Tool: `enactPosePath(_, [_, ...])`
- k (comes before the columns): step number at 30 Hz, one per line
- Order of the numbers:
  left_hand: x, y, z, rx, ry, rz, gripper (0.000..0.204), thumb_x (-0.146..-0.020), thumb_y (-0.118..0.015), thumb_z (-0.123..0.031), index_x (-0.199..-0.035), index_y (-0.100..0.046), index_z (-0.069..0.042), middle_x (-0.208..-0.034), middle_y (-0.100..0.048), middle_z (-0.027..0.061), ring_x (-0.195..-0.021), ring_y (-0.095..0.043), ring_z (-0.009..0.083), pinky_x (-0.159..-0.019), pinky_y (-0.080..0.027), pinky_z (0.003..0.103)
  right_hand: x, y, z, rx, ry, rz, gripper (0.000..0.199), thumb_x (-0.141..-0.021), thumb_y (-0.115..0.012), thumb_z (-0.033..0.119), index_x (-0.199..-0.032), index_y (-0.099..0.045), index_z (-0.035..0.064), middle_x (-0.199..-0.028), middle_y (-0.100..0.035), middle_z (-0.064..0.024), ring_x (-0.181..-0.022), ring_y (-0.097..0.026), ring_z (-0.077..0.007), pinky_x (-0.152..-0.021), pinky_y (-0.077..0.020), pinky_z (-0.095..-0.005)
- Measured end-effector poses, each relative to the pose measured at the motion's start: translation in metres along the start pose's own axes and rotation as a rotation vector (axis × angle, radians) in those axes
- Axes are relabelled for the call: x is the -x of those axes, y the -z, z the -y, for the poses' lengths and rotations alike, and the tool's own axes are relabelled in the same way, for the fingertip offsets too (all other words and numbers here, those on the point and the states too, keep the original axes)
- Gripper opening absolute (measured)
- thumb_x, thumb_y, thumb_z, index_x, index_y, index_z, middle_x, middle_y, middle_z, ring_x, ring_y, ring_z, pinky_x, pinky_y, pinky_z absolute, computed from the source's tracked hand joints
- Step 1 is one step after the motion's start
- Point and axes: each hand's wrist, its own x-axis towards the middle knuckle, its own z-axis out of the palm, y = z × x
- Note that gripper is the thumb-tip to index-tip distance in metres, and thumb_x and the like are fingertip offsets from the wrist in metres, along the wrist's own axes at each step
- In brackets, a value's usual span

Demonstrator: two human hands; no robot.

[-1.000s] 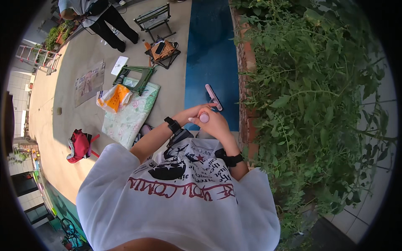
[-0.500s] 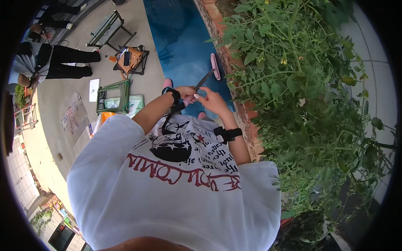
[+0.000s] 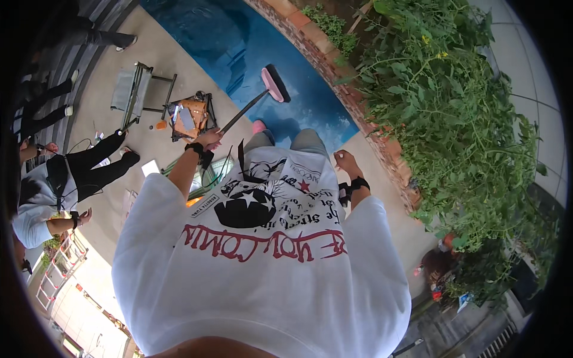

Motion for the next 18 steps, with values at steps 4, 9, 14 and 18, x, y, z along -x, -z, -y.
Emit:
enactPosePath(4, [0.011, 0.033, 0.004, -0.036, -0.120, 0.053, 0.020, -0.075, -0.051, -0.024, -0.078, -0.044, -0.005, -0.056, -0.044, 0.0024, -0.040, -0.038, 0.0085, -0.035, -0.032, 0.022, 0.000, -0.019, -0.003, -0.061, -0.154, 0.015, 0.031, -0.077, -0.047, 0.030, -0.096, -0.050, 0.0052, -0.060, -0.057, -0.0099, -0.048, -0.055, -0.0174, -0.043, -0.0449, -0.0275])
enactPosePath(9, [0.039, 0.030, -0.034, -0.136, -0.200, 0.084, 0.025, -0.070, -0.059, -0.024, -0.069, -0.041, -0.007, -0.053, -0.043, 0.0006, -0.040, -0.039, 0.0073, -0.035, -0.033, 0.022, -0.017, -0.026, 0.033, -0.124, 0.016, -0.021, 0.029, -0.078, -0.047, 0.025, -0.097, -0.050, 0.0029, -0.060, -0.056, -0.0095, -0.049, -0.056, -0.0164, -0.045, -0.0462, -0.0265])
enactPosePath(14, [0.023, -0.014, -0.089, -0.102, -0.273, 0.219, 0.025, -0.072, -0.058, -0.026, -0.079, -0.047, -0.005, -0.058, -0.044, -0.0009, -0.045, -0.041, 0.0062, -0.039, -0.034, 0.020, -0.043, -0.018, 0.056, -0.242, 0.064, -0.022, 0.027, -0.079, -0.045, 0.023, -0.098, -0.049, 0.0040, -0.061, -0.056, -0.0096, -0.048, -0.055, -0.0155, -0.043, -0.0450, -0.0254])
enactPosePath(18, [0.002, -0.048, -0.145, -0.117, -0.252, 0.317, 0.020, -0.074, -0.053, -0.022, -0.080, -0.047, -0.004, -0.060, -0.044, 0.0002, -0.050, -0.041, 0.0075, -0.043, -0.036, 0.021, -0.070, -0.010, 0.078, -0.286, 0.019, -0.013, 0.027, -0.080, -0.043, 0.025, -0.100, -0.048, 0.0072, -0.061, -0.057, -0.0087, -0.045, -0.053, -0.0144, -0.041, -0.0422, -0.0238])
